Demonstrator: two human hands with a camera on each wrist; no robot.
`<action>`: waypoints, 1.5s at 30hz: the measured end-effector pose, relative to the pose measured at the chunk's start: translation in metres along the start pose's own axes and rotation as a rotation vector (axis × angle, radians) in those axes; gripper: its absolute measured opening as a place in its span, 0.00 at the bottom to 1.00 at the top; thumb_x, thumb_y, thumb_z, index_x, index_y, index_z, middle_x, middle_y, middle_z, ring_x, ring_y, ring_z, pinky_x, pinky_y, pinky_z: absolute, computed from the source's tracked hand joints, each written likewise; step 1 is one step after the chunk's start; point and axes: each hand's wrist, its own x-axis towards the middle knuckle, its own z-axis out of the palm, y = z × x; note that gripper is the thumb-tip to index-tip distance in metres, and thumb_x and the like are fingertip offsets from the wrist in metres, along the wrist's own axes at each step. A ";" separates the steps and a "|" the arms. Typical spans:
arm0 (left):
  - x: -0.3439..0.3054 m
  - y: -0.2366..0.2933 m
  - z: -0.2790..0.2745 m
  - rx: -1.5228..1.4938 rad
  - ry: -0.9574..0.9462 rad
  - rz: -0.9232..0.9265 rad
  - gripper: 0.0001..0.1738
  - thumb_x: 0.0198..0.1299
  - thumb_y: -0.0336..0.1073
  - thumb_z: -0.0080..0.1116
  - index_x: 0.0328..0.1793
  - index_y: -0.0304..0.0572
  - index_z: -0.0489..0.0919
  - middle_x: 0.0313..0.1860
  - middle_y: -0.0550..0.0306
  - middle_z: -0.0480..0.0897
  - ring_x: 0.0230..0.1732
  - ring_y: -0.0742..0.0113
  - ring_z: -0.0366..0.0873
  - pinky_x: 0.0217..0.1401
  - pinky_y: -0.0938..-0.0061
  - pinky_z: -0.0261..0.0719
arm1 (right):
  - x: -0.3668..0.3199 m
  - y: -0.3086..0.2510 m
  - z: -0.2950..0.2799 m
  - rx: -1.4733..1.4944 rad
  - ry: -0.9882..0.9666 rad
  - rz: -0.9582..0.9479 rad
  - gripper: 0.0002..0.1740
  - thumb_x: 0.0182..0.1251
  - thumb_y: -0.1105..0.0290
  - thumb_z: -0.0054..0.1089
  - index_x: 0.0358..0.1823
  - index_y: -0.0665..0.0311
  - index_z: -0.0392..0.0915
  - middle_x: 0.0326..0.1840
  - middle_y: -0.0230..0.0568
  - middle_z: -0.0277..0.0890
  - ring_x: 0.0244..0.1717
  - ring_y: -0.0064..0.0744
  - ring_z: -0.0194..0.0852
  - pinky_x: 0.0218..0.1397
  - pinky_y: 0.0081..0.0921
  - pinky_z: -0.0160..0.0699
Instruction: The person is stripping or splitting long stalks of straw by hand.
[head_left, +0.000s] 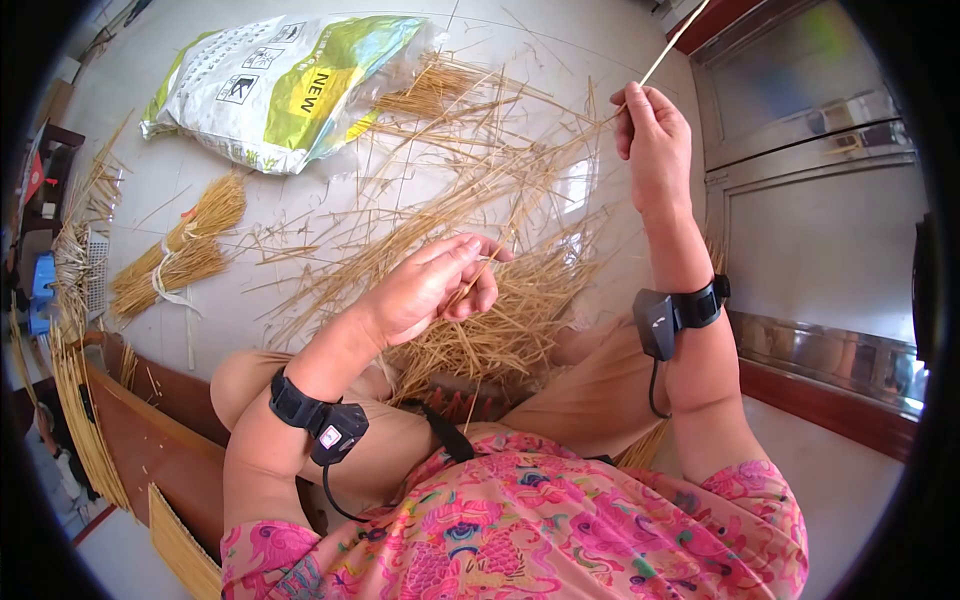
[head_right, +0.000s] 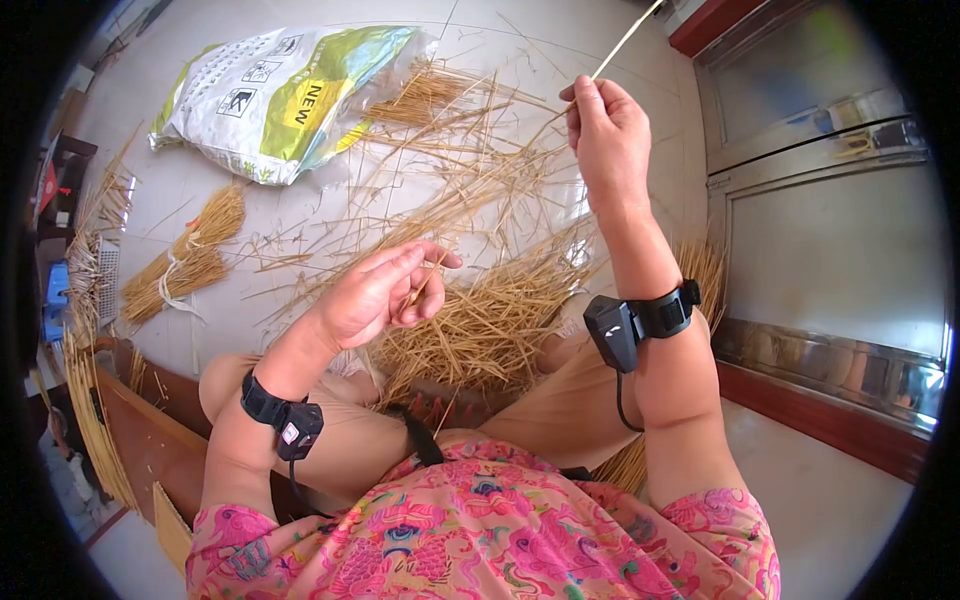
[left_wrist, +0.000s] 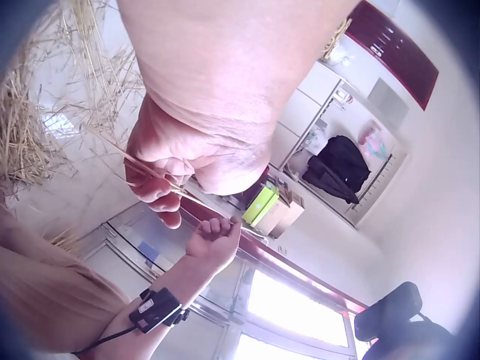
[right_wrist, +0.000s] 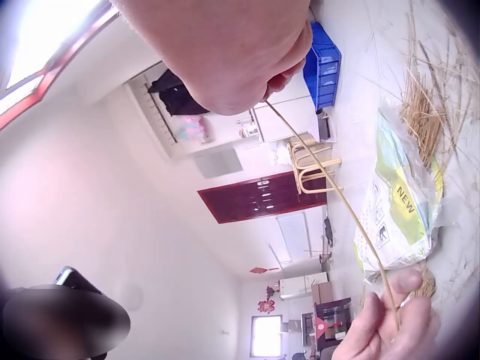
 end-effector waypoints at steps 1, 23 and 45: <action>-0.001 -0.001 0.000 -0.008 -0.002 0.001 0.21 0.73 0.46 0.33 0.57 0.37 0.70 0.25 0.60 0.72 0.23 0.80 0.62 0.22 0.87 0.57 | 0.000 -0.001 -0.002 -0.001 0.025 -0.011 0.16 0.72 0.65 0.49 0.29 0.68 0.75 0.17 0.25 0.64 0.16 0.12 0.55 0.18 0.12 0.53; -0.004 -0.006 -0.019 0.593 0.219 0.085 0.17 0.72 0.42 0.37 0.36 0.39 0.70 0.19 0.66 0.66 0.20 0.76 0.60 0.23 0.80 0.60 | 0.018 -0.007 -0.042 0.097 0.342 -0.096 0.15 0.71 0.65 0.50 0.27 0.66 0.74 0.17 0.21 0.58 0.18 0.11 0.49 0.20 0.13 0.47; 0.031 0.013 -0.013 1.219 0.546 0.795 0.15 0.67 0.33 0.48 0.57 0.36 0.69 0.44 0.48 0.78 0.44 0.58 0.77 0.48 0.69 0.74 | -0.068 0.022 0.052 0.126 -0.490 0.055 0.12 0.70 0.68 0.52 0.44 0.68 0.81 0.32 0.31 0.79 0.27 0.14 0.70 0.30 0.15 0.70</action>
